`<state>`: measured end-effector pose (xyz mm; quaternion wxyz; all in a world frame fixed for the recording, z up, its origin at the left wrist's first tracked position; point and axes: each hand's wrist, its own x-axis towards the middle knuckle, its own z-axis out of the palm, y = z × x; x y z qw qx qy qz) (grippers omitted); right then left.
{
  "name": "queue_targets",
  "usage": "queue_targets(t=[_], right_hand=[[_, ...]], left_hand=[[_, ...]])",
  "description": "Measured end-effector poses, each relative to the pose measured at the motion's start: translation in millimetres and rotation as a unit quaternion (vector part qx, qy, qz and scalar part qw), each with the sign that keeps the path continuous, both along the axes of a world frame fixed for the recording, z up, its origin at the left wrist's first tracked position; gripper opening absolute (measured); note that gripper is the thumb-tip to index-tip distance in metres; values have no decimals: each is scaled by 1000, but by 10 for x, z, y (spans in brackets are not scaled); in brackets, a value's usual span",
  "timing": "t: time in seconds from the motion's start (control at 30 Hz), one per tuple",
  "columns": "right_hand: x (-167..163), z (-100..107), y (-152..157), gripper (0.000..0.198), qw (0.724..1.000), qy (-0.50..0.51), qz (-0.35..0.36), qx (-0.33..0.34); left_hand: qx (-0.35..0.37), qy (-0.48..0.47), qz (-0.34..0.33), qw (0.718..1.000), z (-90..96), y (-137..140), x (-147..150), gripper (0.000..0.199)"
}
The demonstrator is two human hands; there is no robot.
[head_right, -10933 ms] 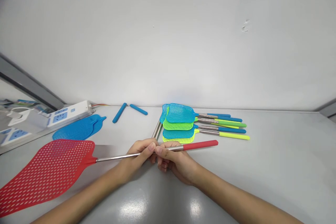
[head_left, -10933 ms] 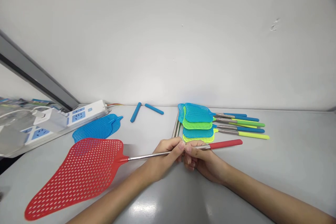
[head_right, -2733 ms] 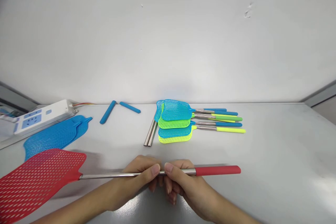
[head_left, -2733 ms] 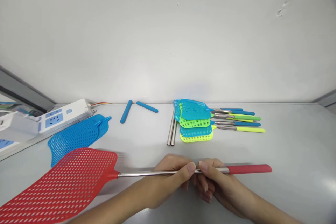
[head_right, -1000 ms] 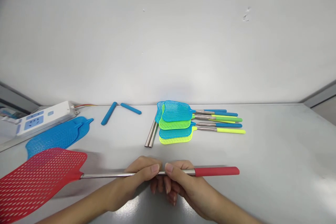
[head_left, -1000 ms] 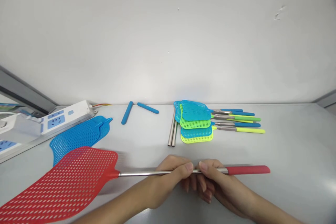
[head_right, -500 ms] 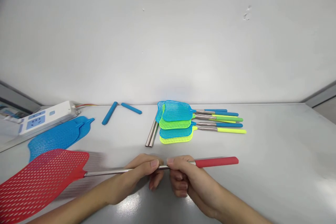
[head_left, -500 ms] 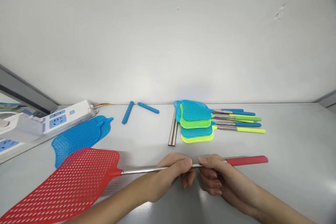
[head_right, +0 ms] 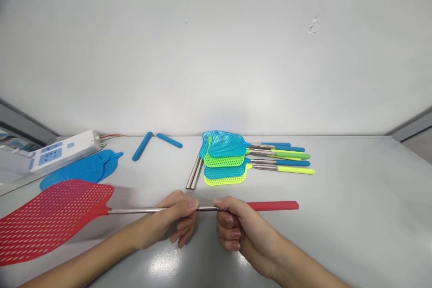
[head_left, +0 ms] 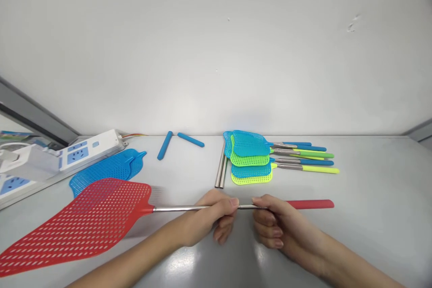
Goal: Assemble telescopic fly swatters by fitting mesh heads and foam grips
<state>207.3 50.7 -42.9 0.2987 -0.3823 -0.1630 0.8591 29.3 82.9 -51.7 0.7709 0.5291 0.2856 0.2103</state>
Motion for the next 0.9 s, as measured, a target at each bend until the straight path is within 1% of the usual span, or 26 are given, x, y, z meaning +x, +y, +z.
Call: queue_targets(t=[0.13,0.3,0.47,0.63,0.73,0.9], right_hand=[[0,7,14,35,1000,0,7,10],[1,13,14,35,1000,-12,4,15],[15,-8,15,35,1000,1,16,12],[25,-29,24,34,1000,20,12,10],[21,-34,28,34,1000,27,14,6],[14,-43,29,34,999,32,17,6]], left_hand=[[21,11,-6,1000,9,20,-13,43],[25,18,-9,999,7,22,-29,44],[49,39,-18,998,31,33,-58,46],[49,60,-37,996,87,54,-90,44],[54,63,-39,996,86,57,-101,45],[71,59,-12,996,15,50,-118,46]])
